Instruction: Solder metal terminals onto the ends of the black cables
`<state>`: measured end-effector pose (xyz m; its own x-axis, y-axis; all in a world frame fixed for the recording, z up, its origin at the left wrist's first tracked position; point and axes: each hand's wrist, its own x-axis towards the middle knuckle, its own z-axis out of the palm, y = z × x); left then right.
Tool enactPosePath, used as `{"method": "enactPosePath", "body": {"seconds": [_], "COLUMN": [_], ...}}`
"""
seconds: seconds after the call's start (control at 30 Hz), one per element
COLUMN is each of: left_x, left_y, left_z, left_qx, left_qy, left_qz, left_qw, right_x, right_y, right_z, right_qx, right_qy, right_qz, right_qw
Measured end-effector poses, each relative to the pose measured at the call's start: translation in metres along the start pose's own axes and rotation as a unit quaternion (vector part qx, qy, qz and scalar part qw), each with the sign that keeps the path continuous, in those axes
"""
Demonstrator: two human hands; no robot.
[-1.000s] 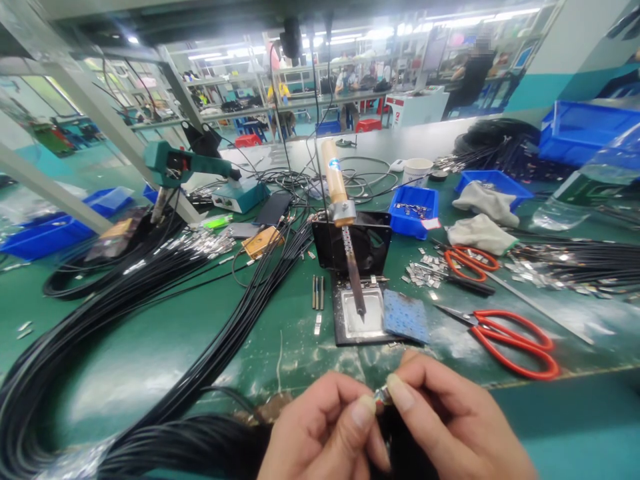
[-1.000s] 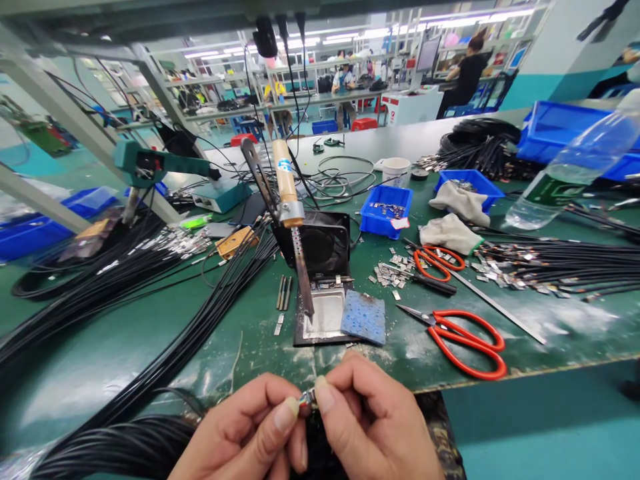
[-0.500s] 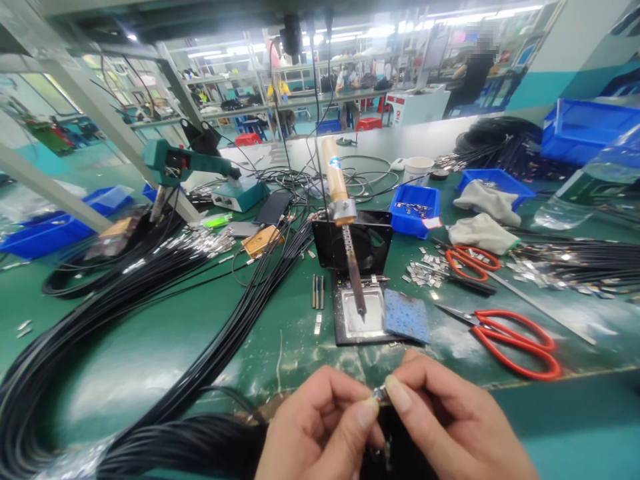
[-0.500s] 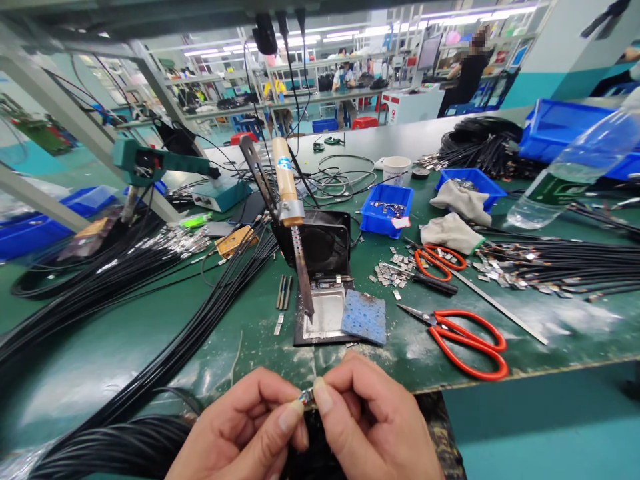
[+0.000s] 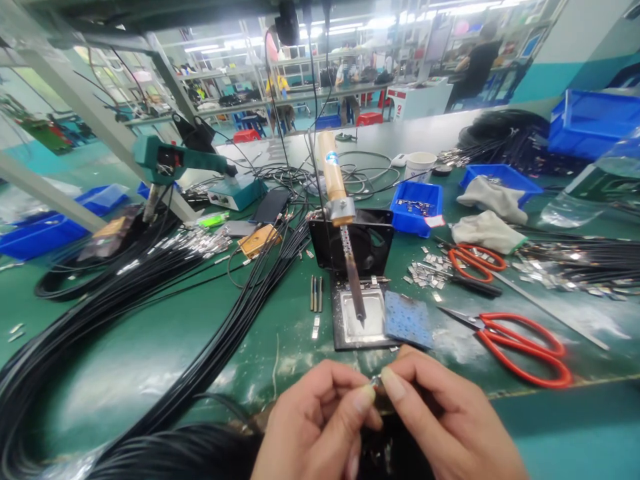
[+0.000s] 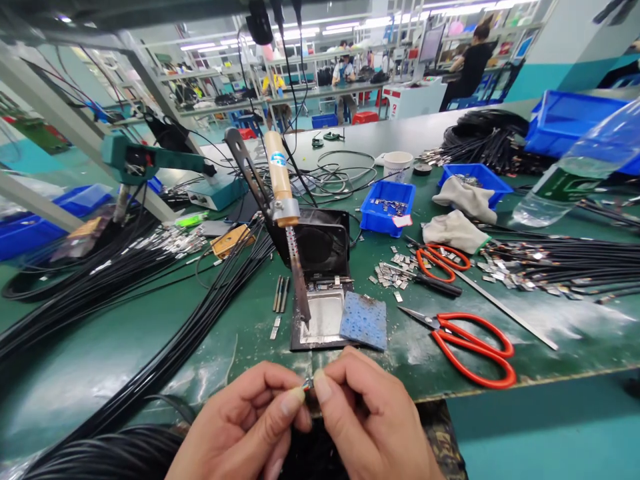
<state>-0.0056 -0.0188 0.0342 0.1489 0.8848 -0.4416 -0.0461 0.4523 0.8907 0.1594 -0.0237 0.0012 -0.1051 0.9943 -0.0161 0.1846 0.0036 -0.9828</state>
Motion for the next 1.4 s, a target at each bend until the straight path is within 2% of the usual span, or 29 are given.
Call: {"method": "enactPosePath", "body": {"seconds": [0.17, 0.33, 0.57, 0.7, 0.83, 1.17, 1.4], "left_x": [0.013, 0.021, 0.026, 0.026, 0.027, 0.027, 0.029], "left_y": [0.002, 0.007, 0.011, 0.012, 0.012, 0.009, 0.003], "left_z": [-0.004, -0.001, 0.003, 0.003, 0.004, 0.003, 0.001], "left_qx": [0.058, 0.061, 0.068, 0.062, 0.069, 0.064, 0.044], "left_qy": [0.009, 0.049, 0.080, 0.071, 0.086, 0.066, 0.050], "left_qz": [-0.009, 0.010, 0.021, 0.020, 0.027, 0.027, 0.018], "left_qw": [0.998, 0.997, 0.994, 0.995, 0.994, 0.995, 0.998], "right_x": [0.011, 0.020, 0.026, 0.027, 0.028, 0.029, 0.029], "right_y": [0.003, -0.002, -0.003, -0.003, -0.004, -0.004, -0.004], "right_z": [0.001, 0.003, 0.008, 0.008, 0.008, 0.009, 0.009], "right_qx": [0.013, 0.040, 0.034, 0.026, 0.023, 0.024, 0.039], "right_qy": [0.001, 0.005, 0.033, 0.046, 0.043, 0.060, 0.047], "right_qz": [0.054, 0.084, 0.068, 0.048, 0.051, 0.030, 0.059], "right_qw": [0.998, 0.996, 0.997, 0.997, 0.998, 0.997, 0.996]}}
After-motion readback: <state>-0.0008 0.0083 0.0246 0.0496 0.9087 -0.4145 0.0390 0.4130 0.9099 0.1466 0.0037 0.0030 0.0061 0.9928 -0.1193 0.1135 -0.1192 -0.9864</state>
